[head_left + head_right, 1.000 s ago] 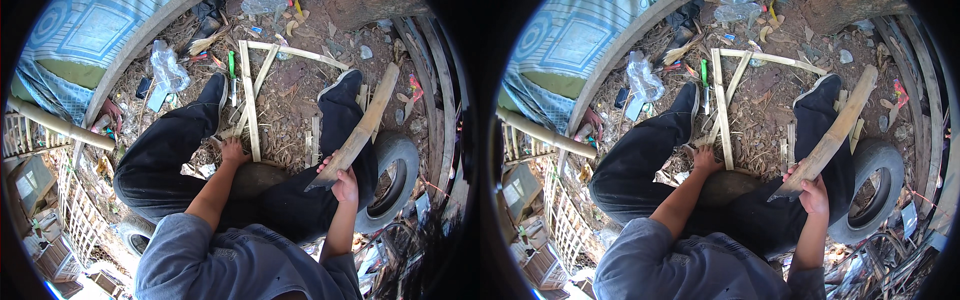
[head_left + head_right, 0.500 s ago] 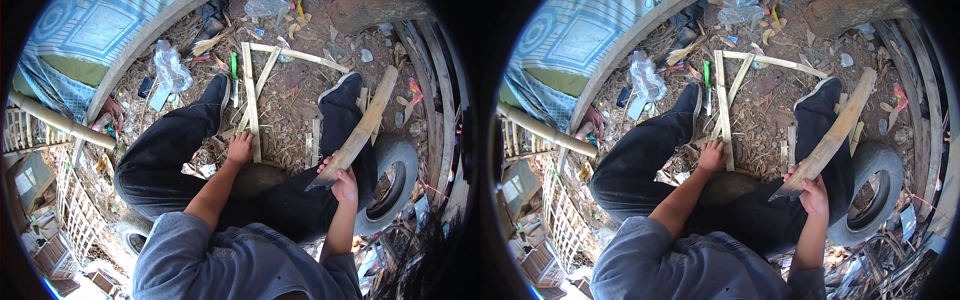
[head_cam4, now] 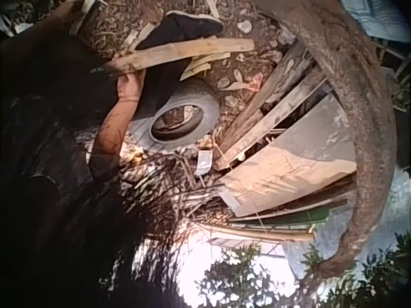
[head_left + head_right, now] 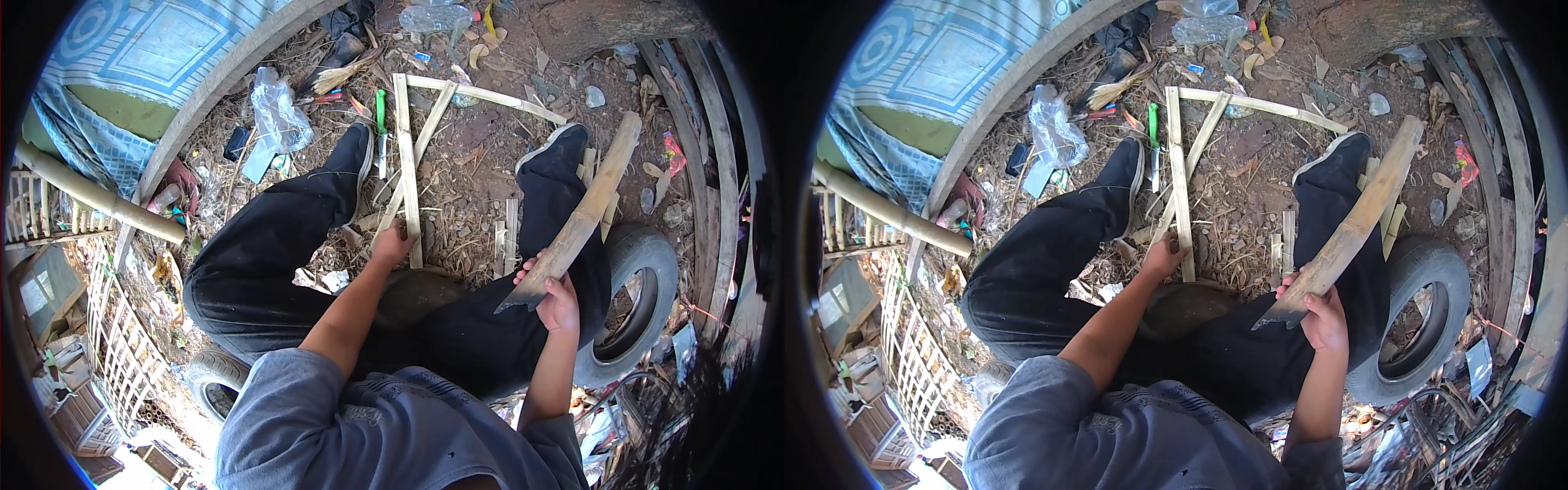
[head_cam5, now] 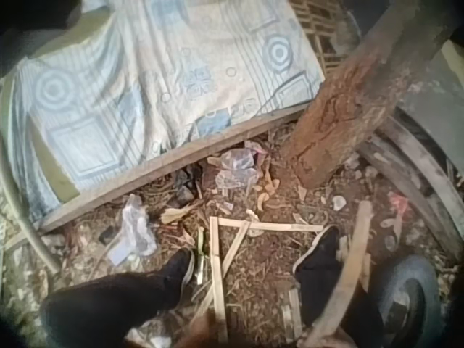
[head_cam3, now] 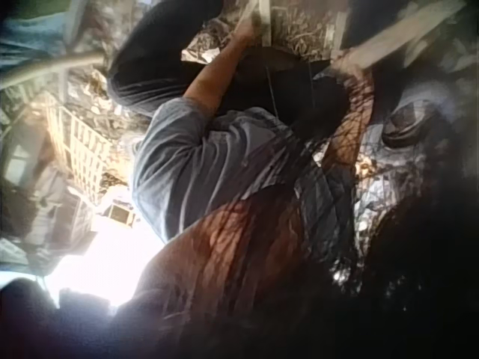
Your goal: The person peels thin strips from a bamboo pole by hand and with a knife. They handle various bamboo strips and a larger bamboo segment while sitting on a tire in an outdoor area.
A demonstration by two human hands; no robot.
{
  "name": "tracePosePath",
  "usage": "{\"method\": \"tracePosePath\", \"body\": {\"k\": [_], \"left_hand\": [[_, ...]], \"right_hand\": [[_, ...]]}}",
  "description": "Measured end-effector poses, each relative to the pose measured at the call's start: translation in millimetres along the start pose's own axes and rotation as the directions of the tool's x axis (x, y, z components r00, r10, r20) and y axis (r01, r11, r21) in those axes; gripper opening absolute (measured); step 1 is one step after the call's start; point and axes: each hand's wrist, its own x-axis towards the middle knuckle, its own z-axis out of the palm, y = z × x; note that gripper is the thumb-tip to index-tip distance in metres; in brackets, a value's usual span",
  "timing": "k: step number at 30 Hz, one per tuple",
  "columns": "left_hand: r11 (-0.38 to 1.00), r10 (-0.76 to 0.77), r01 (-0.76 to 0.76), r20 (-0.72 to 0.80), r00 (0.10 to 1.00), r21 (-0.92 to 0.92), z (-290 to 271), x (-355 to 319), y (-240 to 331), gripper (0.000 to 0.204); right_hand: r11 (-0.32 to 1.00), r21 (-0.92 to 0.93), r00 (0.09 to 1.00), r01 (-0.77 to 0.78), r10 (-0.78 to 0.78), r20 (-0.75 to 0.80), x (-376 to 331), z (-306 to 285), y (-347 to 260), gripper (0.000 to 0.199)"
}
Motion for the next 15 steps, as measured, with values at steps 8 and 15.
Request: {"method": "tracePosePath", "body": {"k": [8,15], "left_hand": [[0.995,0.101,-0.1,-0.13,0.986,0.015,29.9,39.4,-55.7,0.062],[1.0,0.028,-0.027,-0.068,0.997,0.016,14.4,24.7,-52.4,0.044]], "right_hand": [[1.0,0.007,1.0,-0.017,0.018,-0.012,2.4,4.8,1.9,0.062],[0.999,-0.028,1.0,-0.018,0.018,0.003,1.2,1.7,-1.7,0.061]]}}
